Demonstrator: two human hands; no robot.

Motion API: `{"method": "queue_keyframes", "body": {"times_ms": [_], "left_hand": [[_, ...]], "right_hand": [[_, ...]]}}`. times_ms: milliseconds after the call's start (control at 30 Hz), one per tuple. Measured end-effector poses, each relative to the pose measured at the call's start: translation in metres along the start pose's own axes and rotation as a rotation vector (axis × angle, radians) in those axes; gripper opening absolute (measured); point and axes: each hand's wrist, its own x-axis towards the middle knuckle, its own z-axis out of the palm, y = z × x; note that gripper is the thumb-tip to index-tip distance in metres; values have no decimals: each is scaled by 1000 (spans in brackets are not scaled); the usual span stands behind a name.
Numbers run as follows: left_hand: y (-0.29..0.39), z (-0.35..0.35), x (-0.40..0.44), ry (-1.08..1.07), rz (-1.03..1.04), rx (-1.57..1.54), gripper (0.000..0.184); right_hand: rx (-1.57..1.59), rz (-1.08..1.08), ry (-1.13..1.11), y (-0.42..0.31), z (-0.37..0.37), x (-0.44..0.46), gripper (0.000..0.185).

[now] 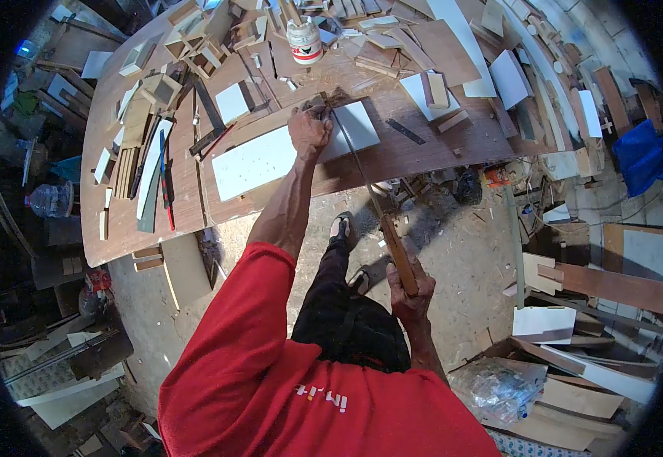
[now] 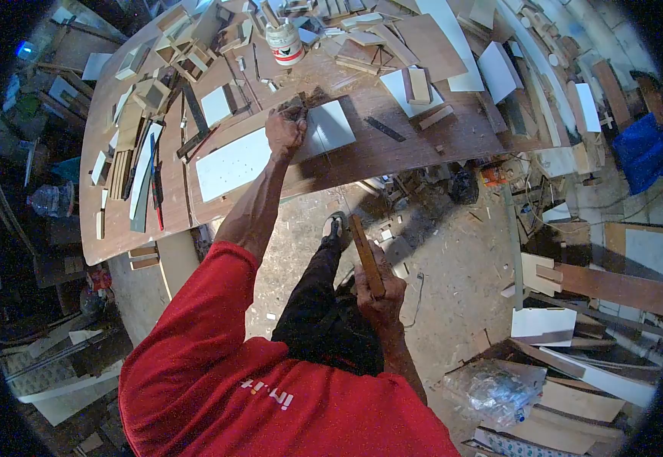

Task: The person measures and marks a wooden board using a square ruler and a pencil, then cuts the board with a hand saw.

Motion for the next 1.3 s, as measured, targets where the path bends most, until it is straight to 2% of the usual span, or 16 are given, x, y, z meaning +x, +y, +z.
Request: {"method": "queue_keyframes", "body": {"times_ms": [100, 200, 300, 367, 433, 500, 533, 633, 700, 800, 867, 1000, 1100, 1300], "left_hand": [[2, 0, -1, 69, 0, -4, 30], [8, -7, -2, 12, -62, -47, 35], [6, -4, 0, 13, -70, 5, 32], [2, -4, 1, -10, 5, -46, 33], [3, -3, 2, -11, -28, -35, 34], [5, -4, 1, -13, -64, -26, 34], [7, -8, 0, -9, -49, -19, 34], [10, -10, -1, -19, -55, -10, 34], [8, -8, 1, -29, -76, -3, 33], [5, -2, 0, 20, -62, -41, 37], [8, -2, -1, -49, -156, -52, 36], [3, 1, 3, -61, -105, -3, 36], [5, 0, 3, -134, -163, 63, 36], [-3, 13, 1, -79, -80, 76, 35]], "right_hand": [[-48, 20, -16, -3, -2, -3, 41], [-9, 73, -29, -15, -3, -2, 41], [-27, 11, -20, -8, 0, 2, 41], [-30, 30, -34, -9, 1, 5, 41], [-32, 45, -47, -8, 2, 7, 41], [-42, -120, 11, -2, 3, 5, 47], [-44, -121, 8, -4, 3, 7, 47], [-62, -77, -2, -9, 2, 14, 46], [-107, 34, -75, -7, 1, 17, 42], [-31, 4, -44, -26, -6, 17, 41], [-30, 55, -60, -29, -8, 18, 41], [-48, 131, -104, -34, -4, 29, 41], [-12, 51, -46, -39, -6, 21, 41], [-88, 21, -68, -48, -6, 29, 45]]}}
